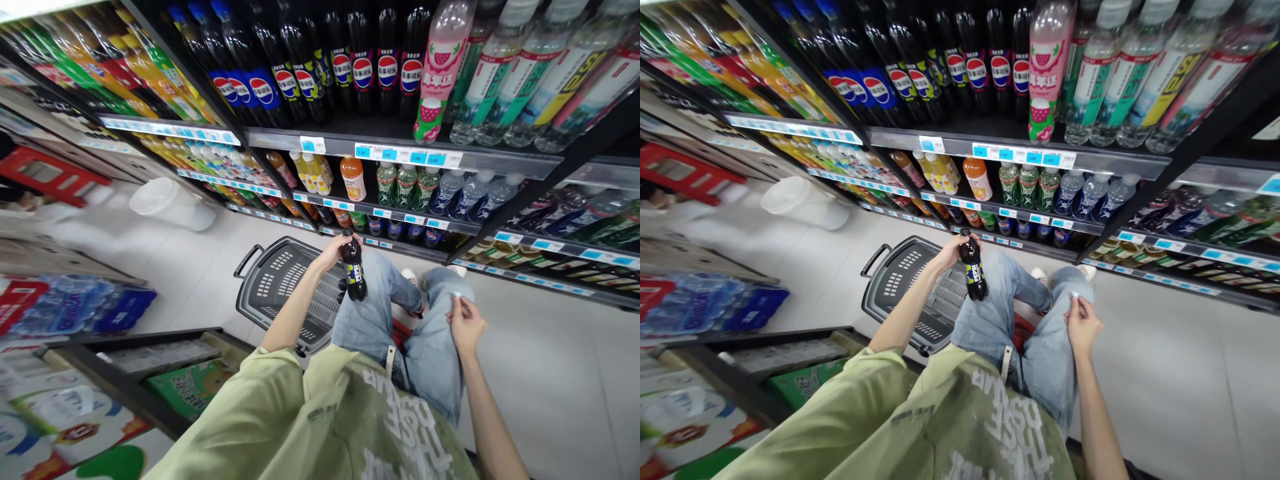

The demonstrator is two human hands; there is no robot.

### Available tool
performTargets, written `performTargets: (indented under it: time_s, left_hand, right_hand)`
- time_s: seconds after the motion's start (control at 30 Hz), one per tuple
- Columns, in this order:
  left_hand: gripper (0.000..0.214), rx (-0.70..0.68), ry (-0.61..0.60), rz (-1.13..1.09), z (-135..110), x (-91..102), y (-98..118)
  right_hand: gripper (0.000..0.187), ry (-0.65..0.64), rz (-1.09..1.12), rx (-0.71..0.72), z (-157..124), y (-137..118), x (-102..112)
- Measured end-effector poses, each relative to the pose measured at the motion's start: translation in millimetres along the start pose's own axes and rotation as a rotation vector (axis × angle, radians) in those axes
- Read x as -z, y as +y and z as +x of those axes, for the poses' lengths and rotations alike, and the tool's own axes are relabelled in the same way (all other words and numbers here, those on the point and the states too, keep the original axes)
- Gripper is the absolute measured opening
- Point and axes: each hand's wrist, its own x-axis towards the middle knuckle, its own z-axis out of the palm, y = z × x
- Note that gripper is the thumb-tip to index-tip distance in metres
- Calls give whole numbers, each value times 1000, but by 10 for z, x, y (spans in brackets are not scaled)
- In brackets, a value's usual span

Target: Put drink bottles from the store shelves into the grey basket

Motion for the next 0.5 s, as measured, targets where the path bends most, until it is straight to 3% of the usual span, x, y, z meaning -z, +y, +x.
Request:
performTargets:
  time_s: [0.3,0.5]
  left_hand:
    - [51,-21,45,99,-11,-59,12]
    - [43,-74,103,213,24,-71,19]
  right_hand:
    - [93,7,30,3,2,32,-18]
    - [77,7,222,-47,-19,-267,70]
